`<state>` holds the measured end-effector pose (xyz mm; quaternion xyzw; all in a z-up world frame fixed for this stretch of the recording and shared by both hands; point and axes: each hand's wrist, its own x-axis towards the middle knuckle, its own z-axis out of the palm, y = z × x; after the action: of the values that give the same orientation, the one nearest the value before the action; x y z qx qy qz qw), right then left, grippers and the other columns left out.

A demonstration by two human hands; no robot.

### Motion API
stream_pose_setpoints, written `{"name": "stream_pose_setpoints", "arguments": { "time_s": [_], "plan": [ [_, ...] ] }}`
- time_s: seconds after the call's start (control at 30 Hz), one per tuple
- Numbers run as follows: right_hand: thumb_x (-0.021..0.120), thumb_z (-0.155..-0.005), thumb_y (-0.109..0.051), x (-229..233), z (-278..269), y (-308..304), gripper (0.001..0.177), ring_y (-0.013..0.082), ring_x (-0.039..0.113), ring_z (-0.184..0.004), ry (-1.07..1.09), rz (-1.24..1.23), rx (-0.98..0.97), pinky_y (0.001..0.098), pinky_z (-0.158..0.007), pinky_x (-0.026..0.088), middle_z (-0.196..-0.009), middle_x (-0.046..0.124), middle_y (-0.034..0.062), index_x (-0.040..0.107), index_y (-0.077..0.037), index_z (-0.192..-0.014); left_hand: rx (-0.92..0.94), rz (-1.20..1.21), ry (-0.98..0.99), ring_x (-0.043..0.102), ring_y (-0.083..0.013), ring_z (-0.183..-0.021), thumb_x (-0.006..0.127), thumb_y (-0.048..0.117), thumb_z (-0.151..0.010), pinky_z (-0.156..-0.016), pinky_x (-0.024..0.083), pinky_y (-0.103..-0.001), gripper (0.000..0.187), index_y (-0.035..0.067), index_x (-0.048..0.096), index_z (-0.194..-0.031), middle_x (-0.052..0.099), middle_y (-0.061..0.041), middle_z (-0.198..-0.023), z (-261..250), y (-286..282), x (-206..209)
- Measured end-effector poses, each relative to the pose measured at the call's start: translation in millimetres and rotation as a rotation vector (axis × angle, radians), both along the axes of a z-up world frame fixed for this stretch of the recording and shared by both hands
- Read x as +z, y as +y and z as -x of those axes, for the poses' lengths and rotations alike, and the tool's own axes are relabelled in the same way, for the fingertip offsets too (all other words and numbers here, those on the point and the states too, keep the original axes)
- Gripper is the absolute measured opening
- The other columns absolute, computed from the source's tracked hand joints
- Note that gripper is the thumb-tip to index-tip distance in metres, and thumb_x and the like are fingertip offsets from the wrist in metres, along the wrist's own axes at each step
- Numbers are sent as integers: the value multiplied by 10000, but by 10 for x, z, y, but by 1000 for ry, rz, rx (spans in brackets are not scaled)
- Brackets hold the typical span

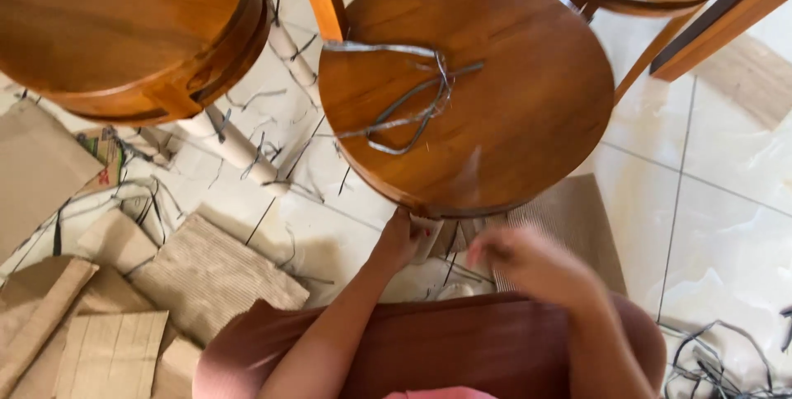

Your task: Wrapping wooden stool legs with cardboard and securing them with plastic ties

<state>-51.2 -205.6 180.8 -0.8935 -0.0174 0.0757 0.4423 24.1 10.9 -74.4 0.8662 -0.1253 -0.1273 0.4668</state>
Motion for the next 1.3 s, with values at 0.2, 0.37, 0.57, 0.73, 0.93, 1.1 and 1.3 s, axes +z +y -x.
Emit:
{"name": "stream_pose_setpoints", "arguments": {
  "time_s": [0.2,0.37,0.57,0.73,0.93,1.1,1.3],
  "plan": [
    [672,-792,-238,-4080,-266,-672,206,351,723,-836,261,885,285,449,-638,581,-842,689,129,700,-98,-942,9,91,41,626,-542,-1148,646,153,-887,-963,543,-635,610,-103,395,-1380,597,-355,-1241,103,-38,358],
    [589,-814,-162,-3513,-655,-358,122,194,584,-561,-469,769,62,358,-540,439,-628,558,48,669,-101,-746,63,66,30,611,-531,-1183,691,76,-868,-996,530,-587,612,-96,415,-1386,609,-324,-1246,91,-25,314],
    [684,-679,-142,-2927,-628,440,46,203,603,-553,-138,195,-144,303,-519,431,-644,651,25,663,-107,-701,71,93,36,648,-488,-1150,720,47,-856,-948,554,-559,558,-36,465,-1345,659,-280,-1203,163,10,706],
    [793,-600,-167,-2643,-655,457,292,294,668,-741,95,-90,-184,362,-636,493,-817,720,112,704,-42,-848,139,348,238,652,-430,-1131,699,-46,-766,-890,568,-531,615,-14,492,-1344,658,-223,-1201,-10,41,289],
    [913,-648,-356,-2486,-762,267,840,430,592,-1271,448,-193,-104,508,-1052,477,-1380,629,244,641,24,-1346,408,988,815,558,-278,-1173,603,114,-811,-921,558,-549,628,98,496,-1430,551,-93,-1347,-154,65,453],
    [934,-605,-643,-2497,-894,250,1170,405,486,-1404,647,-92,-93,495,-1168,388,-1542,499,213,515,-26,-1506,582,1057,843,471,-415,-1385,579,115,-962,-1030,401,-742,444,32,541,-1397,555,-204,-1419,-167,58,259],
    [849,-775,-389,-1996,-640,410,510,407,708,-848,225,-93,-12,518,-773,541,-934,731,226,712,45,-1006,668,975,829,374,-397,-1483,319,198,-1117,-1062,478,-668,249,73,533,-1094,503,-220,-1511,92,96,591]
  ]
}}
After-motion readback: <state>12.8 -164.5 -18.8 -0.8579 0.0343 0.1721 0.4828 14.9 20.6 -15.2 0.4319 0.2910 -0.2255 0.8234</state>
